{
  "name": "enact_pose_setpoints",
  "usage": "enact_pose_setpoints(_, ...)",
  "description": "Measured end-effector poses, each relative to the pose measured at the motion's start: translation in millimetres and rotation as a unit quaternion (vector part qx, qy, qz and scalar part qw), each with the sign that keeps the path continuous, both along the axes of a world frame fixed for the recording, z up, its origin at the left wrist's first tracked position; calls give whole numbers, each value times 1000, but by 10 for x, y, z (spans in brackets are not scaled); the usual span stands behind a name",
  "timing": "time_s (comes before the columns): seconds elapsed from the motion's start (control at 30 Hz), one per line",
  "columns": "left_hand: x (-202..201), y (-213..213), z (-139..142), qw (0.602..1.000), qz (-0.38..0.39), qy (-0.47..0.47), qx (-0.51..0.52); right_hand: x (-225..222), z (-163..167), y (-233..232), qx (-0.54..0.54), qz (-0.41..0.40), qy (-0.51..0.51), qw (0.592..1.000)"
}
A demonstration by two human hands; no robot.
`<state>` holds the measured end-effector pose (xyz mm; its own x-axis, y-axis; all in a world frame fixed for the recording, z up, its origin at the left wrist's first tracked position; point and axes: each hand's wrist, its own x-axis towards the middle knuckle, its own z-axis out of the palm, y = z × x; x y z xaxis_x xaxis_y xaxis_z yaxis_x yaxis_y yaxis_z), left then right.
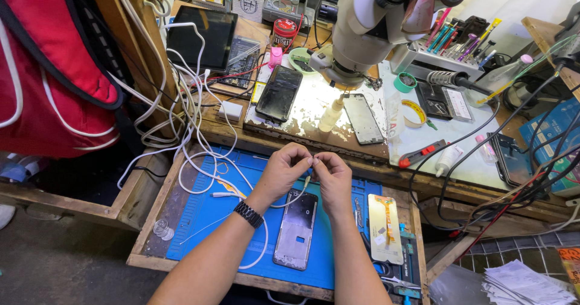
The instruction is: The person works on a disassembled smartphone placed on a blue mat. They use a small metal tool to carefully pry and separate the screen assembly from the phone's frame along the edges. The workspace is cluttered with various tools, cables, and electronic components.
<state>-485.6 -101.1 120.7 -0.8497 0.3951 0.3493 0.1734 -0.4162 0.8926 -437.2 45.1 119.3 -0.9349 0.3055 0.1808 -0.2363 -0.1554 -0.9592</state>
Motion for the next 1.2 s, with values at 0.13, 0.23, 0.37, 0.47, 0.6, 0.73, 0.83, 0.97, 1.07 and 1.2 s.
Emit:
enact_pose_setpoints(0.13,-18,6,-29,1000,-9,-7,6,18,24,-10,-6,-8,6,1000)
enact_pose_setpoints(0.23,-23,1,-30,1000,8,13,-16,46,67,-9,-22,-1,0,1000)
enact_pose_setpoints(0.37,-28,-5,-22,1000,16,19,-14,52,110,-2,-52,13,-3,999)
enact_pose_setpoints(0.47,-44,9,-27,1000,8,8,-3,37,116,25,-69,26,-1,997)
enact_pose_setpoints(0.6,-92,61,-48,1000,16,15,-3,7,108,104,-90,39,2,995)
enact_pose_setpoints(0.73,-146,105,-67,998,36,41,-44,-37,112,179,-130,57,1,990)
enact_pose_setpoints(0.83,-178,130,-81,998,25,41,-47,-66,123,209,-172,71,5,983)
enact_pose_setpoints(0.97,-212,174,-113,1000,-25,-7,12,-89,132,237,-200,93,16,975)
enact_pose_setpoints(1.07,-235,189,-147,996,-46,-42,61,-104,117,249,-200,108,26,974)
enact_pose_setpoints(1.2,-250,220,-181,985,-58,-138,86,-120,71,259,-158,106,26,981)
